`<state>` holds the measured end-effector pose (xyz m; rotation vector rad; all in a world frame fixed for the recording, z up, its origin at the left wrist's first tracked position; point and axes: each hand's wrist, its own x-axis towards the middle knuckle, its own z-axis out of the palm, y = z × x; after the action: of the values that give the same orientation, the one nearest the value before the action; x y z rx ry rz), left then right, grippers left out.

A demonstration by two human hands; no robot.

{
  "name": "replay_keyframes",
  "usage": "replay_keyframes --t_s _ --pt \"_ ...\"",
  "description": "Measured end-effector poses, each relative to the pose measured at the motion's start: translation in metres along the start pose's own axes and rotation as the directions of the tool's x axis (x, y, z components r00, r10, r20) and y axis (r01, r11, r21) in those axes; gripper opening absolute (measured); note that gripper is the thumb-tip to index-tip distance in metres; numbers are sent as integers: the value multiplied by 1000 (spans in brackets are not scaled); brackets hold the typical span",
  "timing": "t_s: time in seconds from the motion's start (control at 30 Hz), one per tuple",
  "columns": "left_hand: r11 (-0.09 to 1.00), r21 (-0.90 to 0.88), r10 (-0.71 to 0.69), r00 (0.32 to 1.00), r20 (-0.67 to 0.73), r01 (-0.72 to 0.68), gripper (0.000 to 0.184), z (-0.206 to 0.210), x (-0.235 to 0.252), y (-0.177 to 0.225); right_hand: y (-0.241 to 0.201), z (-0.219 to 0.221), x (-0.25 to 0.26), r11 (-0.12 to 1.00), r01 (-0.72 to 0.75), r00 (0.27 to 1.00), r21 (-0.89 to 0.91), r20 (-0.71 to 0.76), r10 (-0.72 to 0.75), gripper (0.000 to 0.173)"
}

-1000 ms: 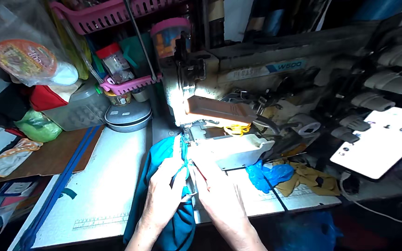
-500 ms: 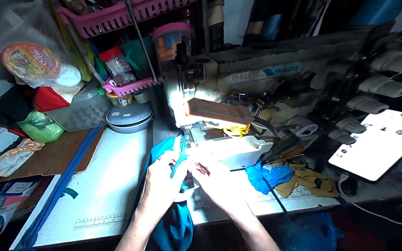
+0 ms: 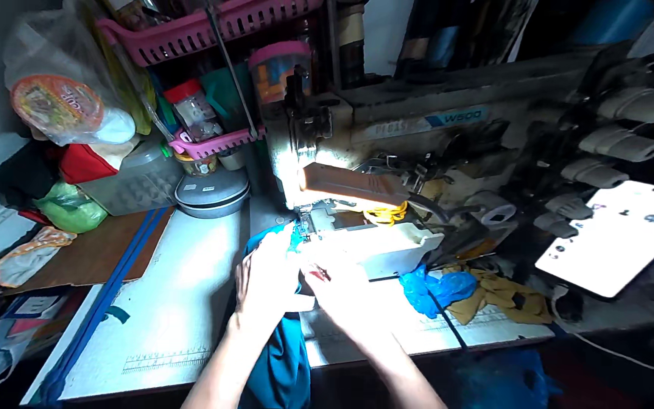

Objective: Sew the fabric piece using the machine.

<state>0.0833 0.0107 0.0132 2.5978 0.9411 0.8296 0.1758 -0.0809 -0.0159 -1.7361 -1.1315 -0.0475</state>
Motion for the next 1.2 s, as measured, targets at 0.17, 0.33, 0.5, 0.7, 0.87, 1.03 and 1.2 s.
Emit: replay_keyframes --t_s 0.17,0.33,0.5,0.7,0.87,1.03,1.2 --pt "993 -115 -26 1000 -5 26 24 3 9 2 -7 0 -4 991 -124 992 50 12 124 19" --pt "970 -171 -173 985 6 172 18 -7 41 -22 -1 -8 -42 938 -308 950 159 113 292 21" --pt "984 -171 -14 984 179 45 17 -16 28 -14 8 -19 -32 910 -390 912 141 198 360 24" --pt "944 -295 158 987 16 -147 36 -29 -27 -39 19 -27 -38 790 -507 857 344 297 421 28" --pt "927 61 367 929 42 -369 35 -11 -59 -56 20 -34 -42 795 -485 873 365 260 413 19" --pt "845 105 507 848 156 -525 37 -11 -65 -63 18 -42 -35 881 -323 944 345 183 275 18" --pt "848 177 470 863 182 -499 45 -53 -75 -49 9 -45 -32 950 -84 991 301 123 49 16"
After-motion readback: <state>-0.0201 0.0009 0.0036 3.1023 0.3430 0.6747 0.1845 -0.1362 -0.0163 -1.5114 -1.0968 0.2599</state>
